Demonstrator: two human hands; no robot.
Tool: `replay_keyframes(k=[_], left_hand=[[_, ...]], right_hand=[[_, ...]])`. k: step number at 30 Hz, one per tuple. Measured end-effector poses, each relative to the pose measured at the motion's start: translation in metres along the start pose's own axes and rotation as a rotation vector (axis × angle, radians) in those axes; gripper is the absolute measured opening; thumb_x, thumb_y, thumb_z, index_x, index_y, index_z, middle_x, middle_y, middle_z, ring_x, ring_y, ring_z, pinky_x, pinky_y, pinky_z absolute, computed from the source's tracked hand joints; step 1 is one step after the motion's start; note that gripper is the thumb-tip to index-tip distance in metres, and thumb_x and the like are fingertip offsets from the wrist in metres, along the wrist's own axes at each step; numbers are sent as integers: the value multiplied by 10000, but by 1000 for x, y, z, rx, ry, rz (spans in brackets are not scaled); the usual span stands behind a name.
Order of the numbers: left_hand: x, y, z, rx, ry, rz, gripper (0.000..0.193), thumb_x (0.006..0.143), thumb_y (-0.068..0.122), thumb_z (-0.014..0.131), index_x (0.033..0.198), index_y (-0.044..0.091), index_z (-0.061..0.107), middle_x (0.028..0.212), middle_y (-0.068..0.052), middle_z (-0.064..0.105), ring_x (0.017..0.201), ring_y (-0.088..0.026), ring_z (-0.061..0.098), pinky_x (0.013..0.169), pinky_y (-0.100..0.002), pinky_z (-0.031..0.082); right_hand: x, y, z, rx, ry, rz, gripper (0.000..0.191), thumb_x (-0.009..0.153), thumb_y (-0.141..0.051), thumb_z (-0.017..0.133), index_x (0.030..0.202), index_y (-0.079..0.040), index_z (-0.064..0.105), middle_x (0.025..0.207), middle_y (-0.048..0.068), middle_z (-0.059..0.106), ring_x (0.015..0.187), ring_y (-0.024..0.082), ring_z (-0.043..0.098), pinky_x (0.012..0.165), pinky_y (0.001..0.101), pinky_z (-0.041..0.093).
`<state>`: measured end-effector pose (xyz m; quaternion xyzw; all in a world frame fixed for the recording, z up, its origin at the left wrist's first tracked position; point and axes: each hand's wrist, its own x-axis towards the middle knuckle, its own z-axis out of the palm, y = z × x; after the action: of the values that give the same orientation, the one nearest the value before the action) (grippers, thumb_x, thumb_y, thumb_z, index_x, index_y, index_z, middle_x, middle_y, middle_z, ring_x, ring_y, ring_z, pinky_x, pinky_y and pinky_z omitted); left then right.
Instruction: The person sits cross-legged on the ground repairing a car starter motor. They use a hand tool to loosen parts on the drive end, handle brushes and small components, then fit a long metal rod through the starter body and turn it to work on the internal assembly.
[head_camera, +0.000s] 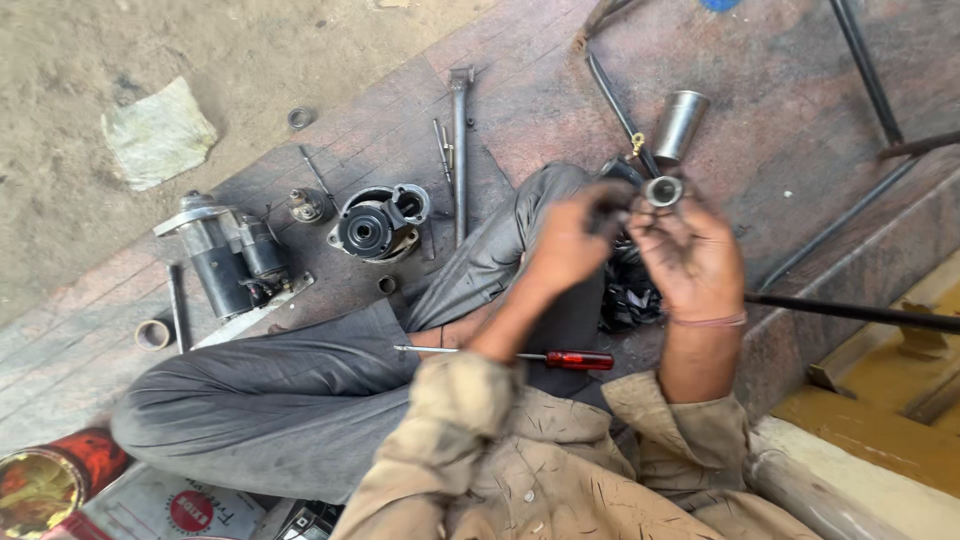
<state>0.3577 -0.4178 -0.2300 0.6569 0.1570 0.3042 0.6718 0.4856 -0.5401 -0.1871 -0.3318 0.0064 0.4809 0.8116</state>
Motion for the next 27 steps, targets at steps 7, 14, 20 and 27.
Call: replay_keyframes(k=[7,14,20,27], left_hand=[[-27,103,-113,145,-13,208,499,833,40,803,1299,20,622,1339,-152,653,1312,-330,613,1140,-406,466],[-68,96,-155,272,167,-6,392,863,86,802,1228,32,669,1213,-124,728,1175,-306,703,1013,-386,541],[-84,90,-189,611,142,20,408,815,56,777,1209,36,675,1061,-141,717,1027,-350,674,911,-438,500],[-95,89,-247,739,225,64,675,701,72,864,1325,65,608,1272,-126,656,1185,-342,612,996,-442,477]], right_hand=[[7,70,65,-105,-164,223,259,1017,-82,662,1239,48,632,1064,94,680,982,194,652,837,335,530],[-8,135,106,-584,-107,115,247,1028,-90,631,1243,31,654,1058,57,689,947,141,638,868,327,537],[-16,151,135,-1232,-268,-255,382,976,-34,728,1346,7,642,1108,36,639,913,73,576,778,215,480],[27,173,128,-1193,-261,-158,355,905,79,783,1246,28,697,1046,67,738,923,101,676,808,220,552]])
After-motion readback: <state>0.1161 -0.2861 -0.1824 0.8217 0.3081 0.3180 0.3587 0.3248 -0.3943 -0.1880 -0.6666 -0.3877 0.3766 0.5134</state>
